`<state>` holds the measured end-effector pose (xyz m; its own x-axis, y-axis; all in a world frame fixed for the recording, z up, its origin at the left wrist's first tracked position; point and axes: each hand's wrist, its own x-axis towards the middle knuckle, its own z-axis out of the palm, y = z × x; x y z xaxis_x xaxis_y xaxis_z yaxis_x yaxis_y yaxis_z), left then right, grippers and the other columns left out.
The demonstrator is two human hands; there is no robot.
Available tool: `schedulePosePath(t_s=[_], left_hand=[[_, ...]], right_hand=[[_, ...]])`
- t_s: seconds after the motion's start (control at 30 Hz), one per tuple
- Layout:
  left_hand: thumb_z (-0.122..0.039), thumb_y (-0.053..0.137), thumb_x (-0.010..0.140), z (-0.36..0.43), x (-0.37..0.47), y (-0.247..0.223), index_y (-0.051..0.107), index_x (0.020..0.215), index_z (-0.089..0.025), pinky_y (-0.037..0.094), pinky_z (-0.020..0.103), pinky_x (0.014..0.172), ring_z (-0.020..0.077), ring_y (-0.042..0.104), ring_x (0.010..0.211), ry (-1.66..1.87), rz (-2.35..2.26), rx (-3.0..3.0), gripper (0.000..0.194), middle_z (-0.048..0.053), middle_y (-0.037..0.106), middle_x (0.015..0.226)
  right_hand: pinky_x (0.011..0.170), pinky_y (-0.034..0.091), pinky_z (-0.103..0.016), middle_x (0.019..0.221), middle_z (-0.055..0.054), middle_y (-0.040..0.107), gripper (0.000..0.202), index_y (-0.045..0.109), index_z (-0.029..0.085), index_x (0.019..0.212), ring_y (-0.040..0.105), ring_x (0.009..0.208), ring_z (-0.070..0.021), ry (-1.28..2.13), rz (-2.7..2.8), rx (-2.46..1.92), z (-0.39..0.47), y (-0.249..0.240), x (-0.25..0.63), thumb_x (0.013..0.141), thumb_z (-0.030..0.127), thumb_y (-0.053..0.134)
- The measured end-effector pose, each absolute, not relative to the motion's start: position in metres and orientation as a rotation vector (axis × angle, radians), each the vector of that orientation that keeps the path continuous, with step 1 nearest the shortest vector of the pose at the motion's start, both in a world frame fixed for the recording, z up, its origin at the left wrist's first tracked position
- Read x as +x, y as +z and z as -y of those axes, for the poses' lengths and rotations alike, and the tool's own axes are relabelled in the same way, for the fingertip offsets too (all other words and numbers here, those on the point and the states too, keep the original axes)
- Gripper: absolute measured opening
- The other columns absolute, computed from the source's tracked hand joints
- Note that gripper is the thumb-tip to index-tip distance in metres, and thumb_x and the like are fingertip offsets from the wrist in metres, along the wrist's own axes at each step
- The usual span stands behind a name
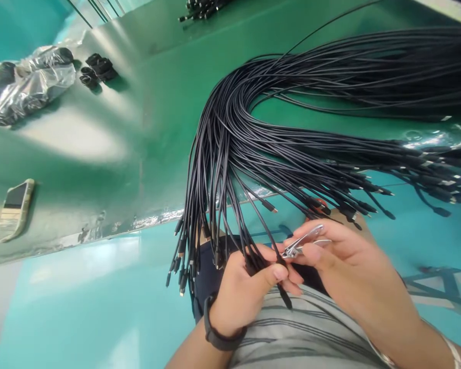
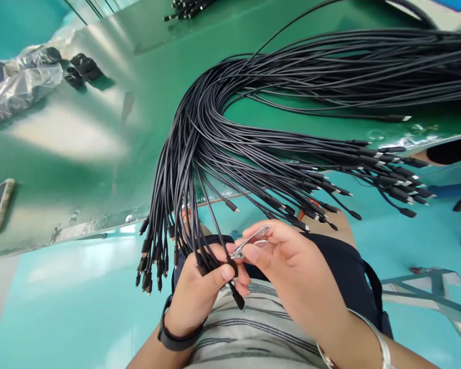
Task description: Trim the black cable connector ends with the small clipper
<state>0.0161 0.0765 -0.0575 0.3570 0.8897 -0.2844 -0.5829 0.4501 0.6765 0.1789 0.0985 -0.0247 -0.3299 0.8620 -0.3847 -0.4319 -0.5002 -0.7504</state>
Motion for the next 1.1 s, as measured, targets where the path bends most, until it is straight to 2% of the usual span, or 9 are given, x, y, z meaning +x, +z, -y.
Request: schedulePosePath(t_s=[0.33, 0.57, 0.63, 0.8, 0.87, 0.97, 1.1], left_hand=[[-0.022, 0.075, 0.088, -0.078, 0.017, -0.056, 0.060, 0.085, -0.012, 0.060, 0.021, 0.066, 0.0140, 0.074, 0.066, 1.003, -0.706, 0.499, 0.019, 0.006, 0.077, 0.081], [-0.022, 0.076, 0.087, -0.077, 0.015, -0.054, 0.060, 0.086, -0.011, 0.060, 0.022, 0.067, 0.0148, 0.074, 0.067, 0.968, -0.736, 0.447, 0.019, 0.007, 0.077, 0.081], [-0.023, 0.076, 0.087, -0.077, 0.015, -0.056, 0.062, 0.087, -0.011, 0.061, 0.023, 0.066, 0.0159, 0.074, 0.066, 0.975, -0.716, 0.450, 0.018, 0.008, 0.077, 0.081], [-0.025, 0.071, 0.091, -0.076, 0.015, -0.061, 0.071, 0.095, -0.009, 0.059, 0.021, 0.057, 0.0163, 0.073, 0.061, 0.974, -0.555, 0.438, 0.017, 0.009, 0.076, 0.077], [-0.029, 0.072, 0.090, -0.075, 0.017, -0.061, 0.071, 0.093, -0.009, 0.057, 0.021, 0.051, 0.0159, 0.071, 0.055, 0.964, -0.482, 0.371, 0.020, 0.008, 0.074, 0.073], [-0.035, 0.073, 0.088, -0.074, 0.019, -0.062, 0.070, 0.087, -0.009, 0.053, 0.019, 0.046, 0.0138, 0.065, 0.046, 0.950, -0.421, 0.291, 0.026, 0.006, 0.068, 0.062], [-0.036, 0.070, 0.089, -0.072, 0.020, -0.064, 0.069, 0.086, -0.009, 0.048, 0.016, 0.041, 0.0111, 0.059, 0.042, 0.943, -0.384, 0.258, 0.027, 0.003, 0.062, 0.057]], right_hand=[[0.056, 0.060, -0.026, 0.076, 0.001, 0.071, 0.017, 0.065, 0.025, 0.092, 0.067, 0.060, -0.0145, 1.839, 0.712, -1.176, -0.098, -0.021, 0.176, 0.087, 0.039, 0.074], [0.052, 0.058, -0.024, 0.066, 0.000, 0.069, 0.022, 0.067, 0.024, 0.085, 0.066, 0.054, -0.0145, 1.790, 0.788, -1.321, -0.101, -0.017, 0.174, 0.085, 0.045, 0.074], [0.053, 0.059, -0.025, 0.069, 0.000, 0.071, 0.022, 0.067, 0.025, 0.086, 0.068, 0.056, -0.0152, 1.754, 0.781, -1.324, -0.099, -0.018, 0.175, 0.084, 0.045, 0.075], [0.060, 0.064, -0.031, 0.084, -0.001, 0.075, 0.012, 0.071, 0.029, 0.094, 0.072, 0.065, -0.0182, 1.761, 0.753, -1.121, -0.096, -0.020, 0.178, 0.087, 0.039, 0.074], [0.062, 0.064, -0.028, 0.090, -0.001, 0.076, 0.008, 0.074, 0.031, 0.095, 0.074, 0.073, -0.0185, 1.753, 0.820, -1.078, -0.096, -0.018, 0.178, 0.088, 0.034, 0.074], [0.073, 0.063, -0.020, 0.098, 0.001, 0.077, 0.014, 0.077, 0.035, 0.095, 0.075, 0.085, -0.0156, 1.682, 0.952, -1.100, -0.095, -0.014, 0.179, 0.085, 0.025, 0.077], [0.077, 0.064, -0.021, 0.097, 0.002, 0.077, 0.019, 0.078, 0.040, 0.095, 0.076, 0.087, -0.0159, 1.623, 1.047, -1.154, -0.092, -0.013, 0.180, 0.085, 0.024, 0.077]])
